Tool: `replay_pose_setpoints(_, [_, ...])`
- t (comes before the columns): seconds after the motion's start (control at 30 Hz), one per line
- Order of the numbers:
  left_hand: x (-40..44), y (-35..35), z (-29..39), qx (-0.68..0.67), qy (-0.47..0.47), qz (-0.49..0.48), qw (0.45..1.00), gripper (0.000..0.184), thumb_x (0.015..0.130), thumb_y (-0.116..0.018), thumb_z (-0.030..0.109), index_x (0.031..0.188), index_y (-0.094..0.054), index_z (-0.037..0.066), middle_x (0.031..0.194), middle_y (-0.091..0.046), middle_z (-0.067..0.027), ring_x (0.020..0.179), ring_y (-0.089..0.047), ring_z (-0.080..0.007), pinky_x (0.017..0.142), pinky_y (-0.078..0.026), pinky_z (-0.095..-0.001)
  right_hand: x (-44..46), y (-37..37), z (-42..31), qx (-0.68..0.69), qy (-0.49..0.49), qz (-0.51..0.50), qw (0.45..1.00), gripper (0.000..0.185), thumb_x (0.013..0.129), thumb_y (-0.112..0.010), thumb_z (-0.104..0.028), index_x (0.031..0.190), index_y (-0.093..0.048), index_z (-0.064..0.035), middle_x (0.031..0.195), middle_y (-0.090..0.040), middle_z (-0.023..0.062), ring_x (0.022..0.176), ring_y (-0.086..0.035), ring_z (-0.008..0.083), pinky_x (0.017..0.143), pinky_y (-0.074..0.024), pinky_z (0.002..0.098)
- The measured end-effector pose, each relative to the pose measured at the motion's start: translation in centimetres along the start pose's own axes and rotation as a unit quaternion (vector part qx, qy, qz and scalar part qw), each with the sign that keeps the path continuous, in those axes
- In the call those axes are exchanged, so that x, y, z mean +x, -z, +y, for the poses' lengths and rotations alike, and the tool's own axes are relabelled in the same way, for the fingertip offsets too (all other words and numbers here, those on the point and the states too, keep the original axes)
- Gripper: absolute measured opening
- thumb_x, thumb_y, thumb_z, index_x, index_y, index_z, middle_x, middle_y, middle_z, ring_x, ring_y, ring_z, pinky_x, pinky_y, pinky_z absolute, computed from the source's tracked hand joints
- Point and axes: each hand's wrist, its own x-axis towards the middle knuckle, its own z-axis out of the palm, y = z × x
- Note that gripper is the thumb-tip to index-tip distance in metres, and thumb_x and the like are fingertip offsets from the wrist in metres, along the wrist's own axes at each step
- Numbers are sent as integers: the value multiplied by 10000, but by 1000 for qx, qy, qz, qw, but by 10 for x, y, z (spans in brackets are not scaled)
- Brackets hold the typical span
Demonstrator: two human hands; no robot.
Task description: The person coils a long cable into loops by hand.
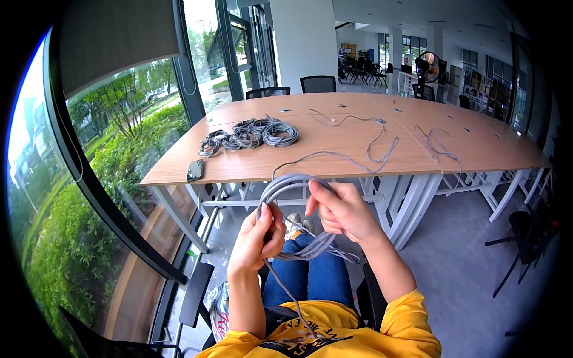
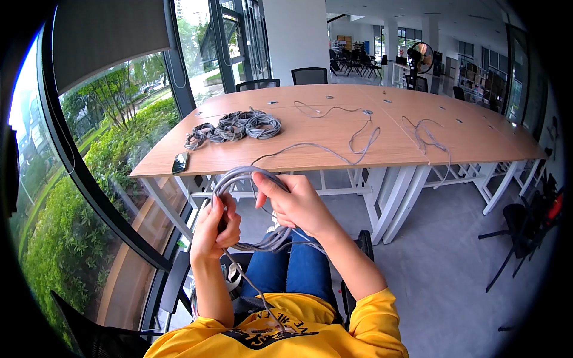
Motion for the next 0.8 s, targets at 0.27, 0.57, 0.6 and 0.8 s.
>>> replay_pose_setpoints(0.27, [-4,0,2,62,-8,6,998,342,875,-301,352,750,-404,51,388,-295,23,302,-201,-41,303,-166,-187,-3,2,2,-43,16,15,999,443,811,-488,-324,596,-540,60,375,-351,-13,295,-334,57,324,-284,189])
replay_pose_setpoints(0.57, [-8,-3,-4,-1,-44,-79,996,408,860,-298,395,778,-418,14,374,-320,5,291,-227,-43,292,-180,-181,-8,-12,11,-96,252,61,961,326,798,-497,-252,711,-586,50,574,-548,87,544,-546,141,475,-386,232])
replay_pose_setpoints(0.6, [-8,-4,-3,-1,-44,-79,996,408,860,-298,395,778,-418,14,374,-320,5,291,-227,-43,292,-180,-181,-6,-14,12,-97,253,61,961,326,798,-497,-252,711,-586,50,574,-548,87,544,-546,141,475,-386,232])
replay_pose_setpoints(0.8, [-7,-4,-3,17,-53,-42,998,399,864,-301,383,784,-424,12,375,-330,0,288,-229,-39,285,-176,-174,-13,-6,4,51,61,-64,995,387,834,-428,-318,799,-553,46,512,-513,62,439,-487,114,418,-372,205])
